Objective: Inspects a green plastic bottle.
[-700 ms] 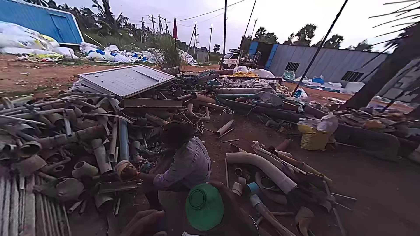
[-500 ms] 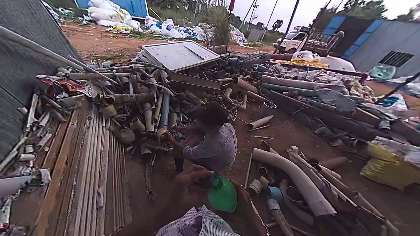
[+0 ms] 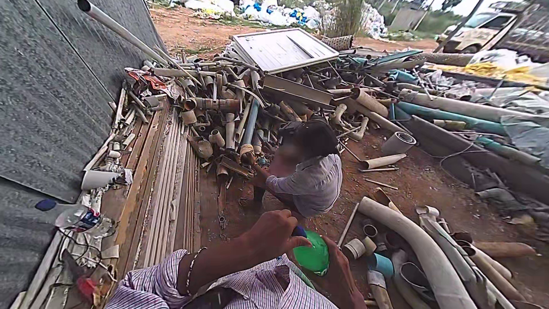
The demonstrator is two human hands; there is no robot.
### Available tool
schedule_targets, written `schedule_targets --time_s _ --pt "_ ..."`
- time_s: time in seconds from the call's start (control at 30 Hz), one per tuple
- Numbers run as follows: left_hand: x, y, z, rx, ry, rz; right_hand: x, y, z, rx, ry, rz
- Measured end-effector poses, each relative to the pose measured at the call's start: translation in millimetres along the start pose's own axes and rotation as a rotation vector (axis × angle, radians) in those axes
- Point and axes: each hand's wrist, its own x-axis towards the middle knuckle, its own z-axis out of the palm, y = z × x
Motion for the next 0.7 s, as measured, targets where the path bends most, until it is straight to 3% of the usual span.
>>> schedule_targets --time_s 0.13,0.33,0.47,0.57,0.7 --pt "4 -4 -1 0.022 -0.111 -0.037 0 3 7 -0.009 -0.029 -0.001" --pt "6 -29 18 -0.250 -0.013 0.227 -3 6 12 0.044 -0.069 0.039" --pt "8 -40 23 -0.365 0.010 0.172 -3 6 12 0.084 -0.076 0.069" --pt "11 -38 25 -0.205 0.094 0.043 -4 9 16 0.075 -0.065 0.066" --pt "12 -43 18 -0.263 -0.091 0.147 -6 14 17 0.076 -0.094 0.086"
